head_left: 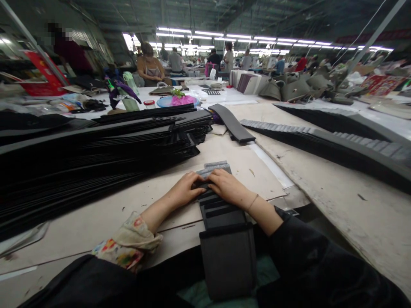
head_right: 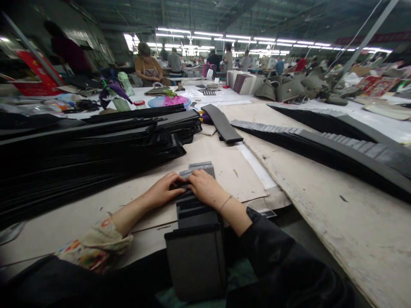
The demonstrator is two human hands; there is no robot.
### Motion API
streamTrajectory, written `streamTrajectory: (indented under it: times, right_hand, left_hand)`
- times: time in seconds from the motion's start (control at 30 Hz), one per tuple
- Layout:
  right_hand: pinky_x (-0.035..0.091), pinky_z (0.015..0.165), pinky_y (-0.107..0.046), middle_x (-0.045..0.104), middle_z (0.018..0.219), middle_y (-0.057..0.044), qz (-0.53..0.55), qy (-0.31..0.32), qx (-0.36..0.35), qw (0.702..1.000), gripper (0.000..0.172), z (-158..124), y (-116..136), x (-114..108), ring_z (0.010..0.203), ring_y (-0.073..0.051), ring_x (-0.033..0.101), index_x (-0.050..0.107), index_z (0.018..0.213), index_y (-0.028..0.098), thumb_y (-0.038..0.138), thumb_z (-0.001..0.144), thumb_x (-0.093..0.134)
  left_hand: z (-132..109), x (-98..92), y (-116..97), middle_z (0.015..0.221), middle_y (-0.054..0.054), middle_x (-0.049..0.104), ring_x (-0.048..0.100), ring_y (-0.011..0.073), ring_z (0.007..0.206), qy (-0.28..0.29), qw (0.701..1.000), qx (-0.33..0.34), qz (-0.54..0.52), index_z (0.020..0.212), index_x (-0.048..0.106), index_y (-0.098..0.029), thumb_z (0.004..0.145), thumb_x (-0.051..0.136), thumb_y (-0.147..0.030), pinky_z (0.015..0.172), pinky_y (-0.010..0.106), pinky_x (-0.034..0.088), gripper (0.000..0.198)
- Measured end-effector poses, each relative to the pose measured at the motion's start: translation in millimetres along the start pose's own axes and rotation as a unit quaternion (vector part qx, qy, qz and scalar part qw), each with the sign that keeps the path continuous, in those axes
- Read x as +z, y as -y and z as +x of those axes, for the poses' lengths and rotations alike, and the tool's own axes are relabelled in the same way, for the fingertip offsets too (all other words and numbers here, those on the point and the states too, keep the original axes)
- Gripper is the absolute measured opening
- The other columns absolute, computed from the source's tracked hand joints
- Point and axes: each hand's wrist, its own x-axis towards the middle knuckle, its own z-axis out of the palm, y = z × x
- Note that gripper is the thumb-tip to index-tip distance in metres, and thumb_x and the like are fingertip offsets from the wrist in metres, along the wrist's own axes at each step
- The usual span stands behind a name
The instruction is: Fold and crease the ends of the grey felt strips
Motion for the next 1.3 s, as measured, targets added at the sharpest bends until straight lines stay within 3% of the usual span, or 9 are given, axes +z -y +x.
streamTrajectory:
  times: [0.27, 0.5, 0.63, 0.8, 0.9, 1.03, 1.13, 1.23, 1.3]
  right_hand:
    - [0.04, 0.08, -0.03, 0.055, 0.085, -0.008, -0.064, 0.017, -0.008, 0.998, 0.021, 0.2, 2.9, 0.1, 0.088, -0.017, 0.049, 0.06, 0.086, 0.011, 0.019, 0.088, 0.04]
    - [0.039, 0.076, -0.029, 0.054, 0.078, -0.006, -0.06, -0.03, 0.048, 0.997, 0.027, -6.5, 3.7, 3.2, 0.081, -0.018, 0.049, 0.061, 0.075, 0.014, 0.028, 0.088, 0.041]
    - [0.039, 0.075, -0.028, 0.054, 0.078, -0.006, -0.055, -0.026, 0.046, 0.997, 0.027, -6.3, 4.2, 3.0, 0.081, -0.017, 0.049, 0.061, 0.076, 0.014, 0.028, 0.088, 0.041]
    - [0.039, 0.078, -0.028, 0.055, 0.081, -0.007, -0.05, -0.033, 0.048, 0.997, 0.026, -7.1, 3.5, 3.0, 0.083, -0.017, 0.049, 0.061, 0.079, 0.014, 0.028, 0.088, 0.041]
    - [0.039, 0.078, -0.028, 0.055, 0.082, -0.007, -0.05, -0.036, 0.047, 0.997, 0.026, -8.1, 2.9, 3.7, 0.084, -0.017, 0.05, 0.061, 0.079, 0.014, 0.028, 0.088, 0.041]
    - [0.039, 0.078, -0.027, 0.056, 0.081, -0.006, -0.056, -0.049, 0.047, 0.996, 0.026, -8.9, 2.1, 5.2, 0.082, -0.016, 0.05, 0.061, 0.078, 0.014, 0.028, 0.088, 0.041]
    - [0.039, 0.077, -0.026, 0.057, 0.08, -0.006, -0.049, -0.054, 0.047, 0.996, 0.027, -9.4, 1.7, 6.2, 0.08, -0.015, 0.051, 0.062, 0.077, 0.014, 0.028, 0.088, 0.041]
    - [0.04, 0.077, -0.027, 0.059, 0.08, -0.006, -0.041, -0.052, 0.049, 0.997, 0.029, -10.2, 1.1, 6.1, 0.08, -0.016, 0.052, 0.063, 0.077, 0.014, 0.028, 0.088, 0.041]
    - [0.04, 0.077, -0.027, 0.06, 0.08, -0.007, -0.028, -0.051, 0.05, 0.997, 0.028, -10.8, -1.1, 5.2, 0.081, -0.016, 0.053, 0.064, 0.079, 0.013, 0.028, 0.088, 0.042]
  left_hand:
    - [-14.7, 0.4, -4.9, 0.094, 0.007, 0.054, 0.049, 0.0178, 0.089, 0.009, 0.994, 0.069, 0.083, 0.099, 0.056, -0.018, 0.085, 0.043, -0.026, 0.081, 0.031, 0.041, 0.021]
    - [-33.8, 0.1, 5.1, 0.097, 0.007, 0.058, 0.049, 0.0181, 0.094, -0.018, 0.996, 0.051, 0.075, 0.1, 0.058, -0.019, 0.087, 0.04, -0.027, 0.086, 0.032, 0.039, 0.024]
    - [-23.3, -8.7, 8.9, 0.089, 0.006, 0.059, 0.053, 0.0169, 0.087, -0.007, 0.999, 0.001, 0.04, 0.086, 0.062, -0.017, 0.085, 0.04, -0.029, 0.081, 0.03, 0.042, 0.025]
    - [3.6, -13.6, 8.8, 0.088, 0.006, 0.06, 0.055, 0.019, 0.086, -0.019, 0.995, -0.08, 0.049, 0.092, 0.062, -0.017, 0.078, 0.046, -0.028, 0.079, 0.031, 0.042, 0.024]
    - [15.2, -13.0, 8.8, 0.079, 0.004, 0.059, 0.055, 0.0193, 0.08, -0.02, 0.993, -0.107, 0.054, 0.077, 0.063, -0.018, 0.072, 0.051, -0.028, 0.074, 0.03, 0.042, 0.016]
    - [25.1, -14.2, 7.8, 0.067, 0.001, 0.056, 0.054, 0.0179, 0.071, -0.023, 0.988, -0.151, 0.013, 0.065, 0.057, -0.018, 0.067, 0.055, -0.028, 0.068, 0.029, 0.042, 0.011]
    - [28.1, -17.6, 2.5, 0.064, -0.001, 0.055, 0.054, 0.0143, 0.063, 0.004, 0.981, -0.177, -0.074, 0.071, 0.053, -0.016, 0.071, 0.051, -0.034, 0.063, 0.027, 0.044, 0.018]
    - [30.0, -20.8, -4.3, 0.07, 0.0, 0.057, 0.056, 0.0121, 0.064, 0.044, 0.938, -0.234, -0.251, 0.085, 0.052, -0.015, 0.074, 0.048, -0.044, 0.065, 0.028, 0.045, 0.031]
    - [33.7, -20.6, -7.3, 0.076, 0.001, 0.059, 0.057, 0.013, 0.068, 0.066, 0.922, -0.243, -0.293, 0.095, 0.051, -0.015, 0.074, 0.048, -0.046, 0.068, 0.029, 0.046, 0.038]
